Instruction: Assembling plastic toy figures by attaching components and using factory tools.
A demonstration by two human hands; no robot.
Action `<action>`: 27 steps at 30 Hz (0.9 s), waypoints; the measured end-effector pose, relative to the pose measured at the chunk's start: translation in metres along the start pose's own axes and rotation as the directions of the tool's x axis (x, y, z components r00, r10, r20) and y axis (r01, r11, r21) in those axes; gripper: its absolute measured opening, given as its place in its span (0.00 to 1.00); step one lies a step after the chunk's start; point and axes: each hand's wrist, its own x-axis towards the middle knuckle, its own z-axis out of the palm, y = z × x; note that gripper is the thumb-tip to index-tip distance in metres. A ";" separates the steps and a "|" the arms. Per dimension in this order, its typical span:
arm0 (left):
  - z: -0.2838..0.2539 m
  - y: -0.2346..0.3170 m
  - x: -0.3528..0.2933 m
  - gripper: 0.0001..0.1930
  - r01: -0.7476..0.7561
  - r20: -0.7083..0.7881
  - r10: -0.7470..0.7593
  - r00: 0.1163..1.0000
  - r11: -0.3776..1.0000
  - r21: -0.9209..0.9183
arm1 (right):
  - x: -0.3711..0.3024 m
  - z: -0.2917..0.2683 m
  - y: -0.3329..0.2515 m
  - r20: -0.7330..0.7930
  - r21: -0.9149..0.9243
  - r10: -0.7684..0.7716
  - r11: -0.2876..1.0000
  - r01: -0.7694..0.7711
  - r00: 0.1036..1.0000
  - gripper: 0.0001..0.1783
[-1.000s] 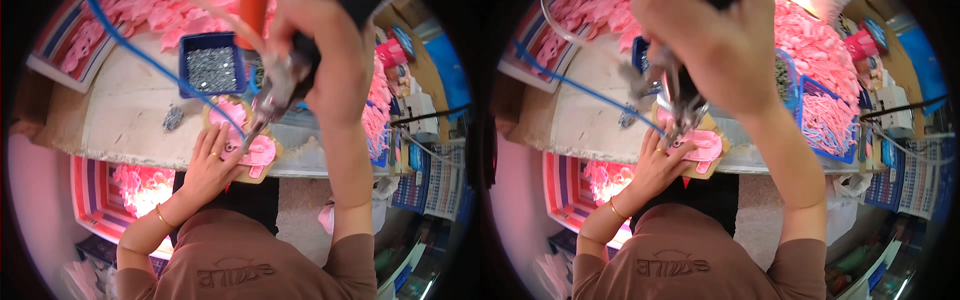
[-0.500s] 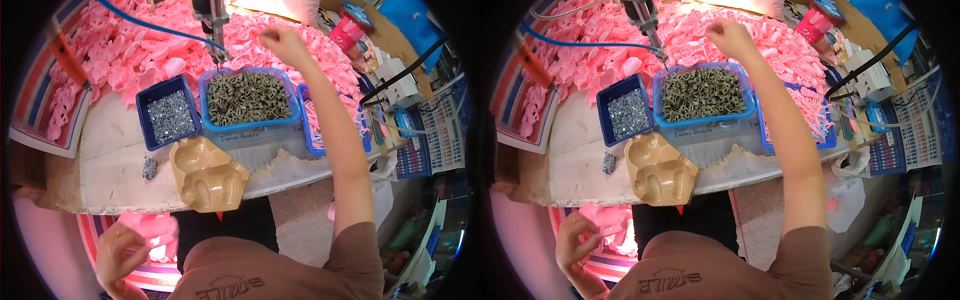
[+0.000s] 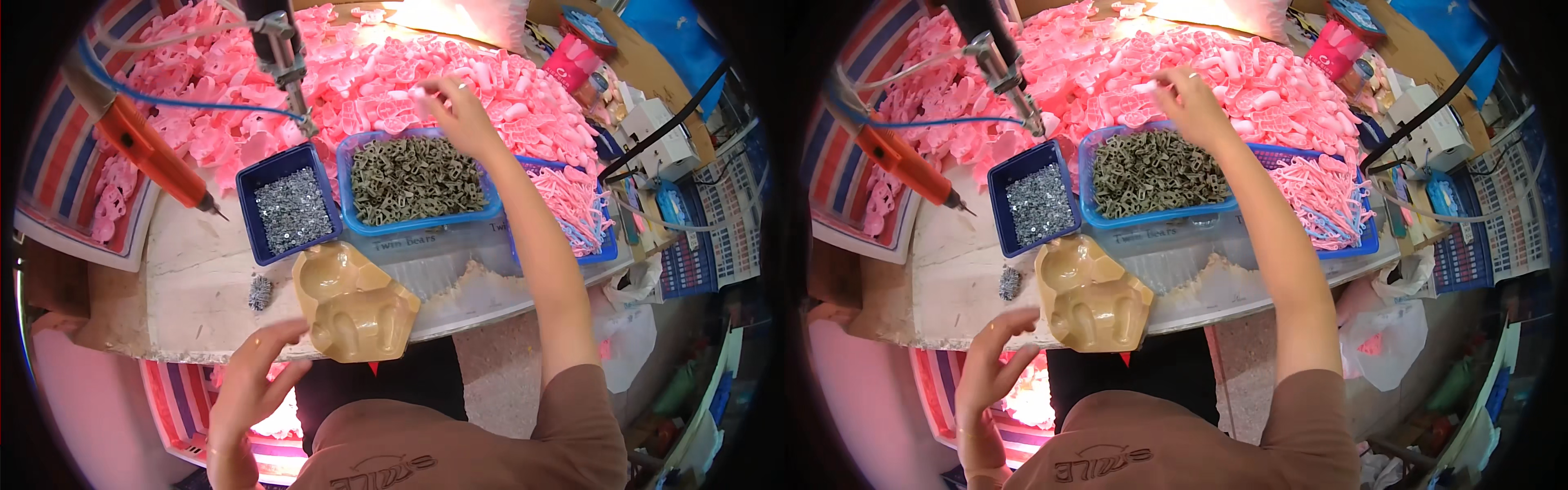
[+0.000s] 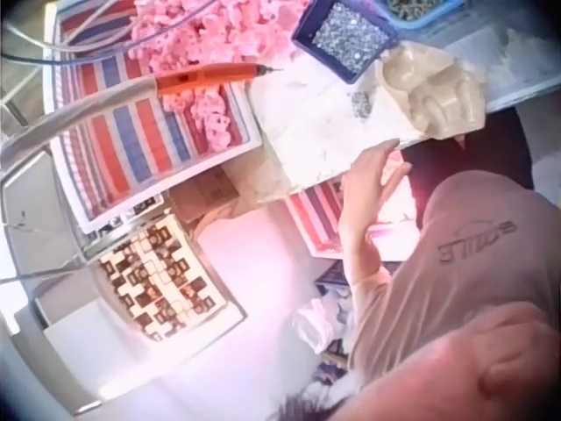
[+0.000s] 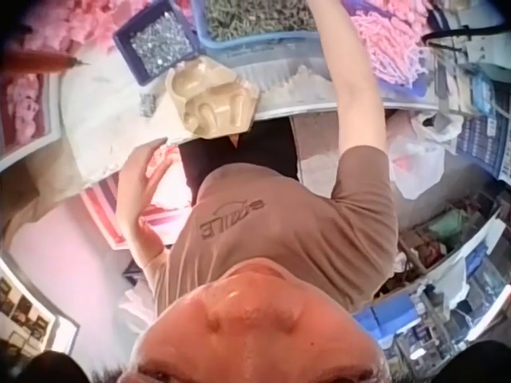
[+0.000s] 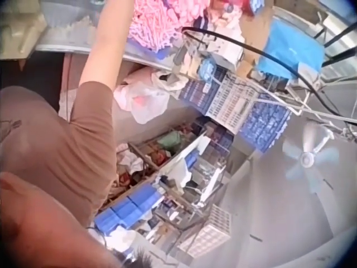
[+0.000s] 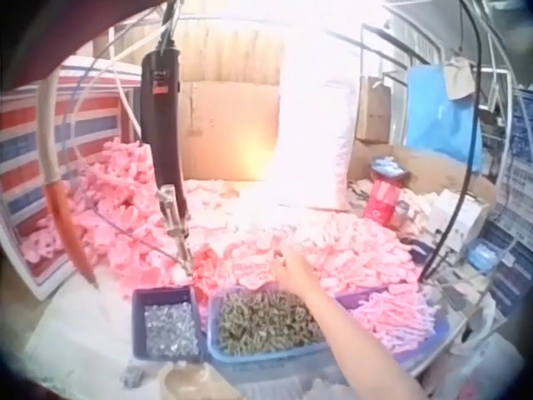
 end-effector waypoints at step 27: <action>0.092 0.016 0.060 0.13 -0.172 -0.213 0.121 0.969 0.956 -0.238 | -0.132 -0.205 0.139 -0.485 -0.462 0.284 0.720 -0.518 0.828 0.10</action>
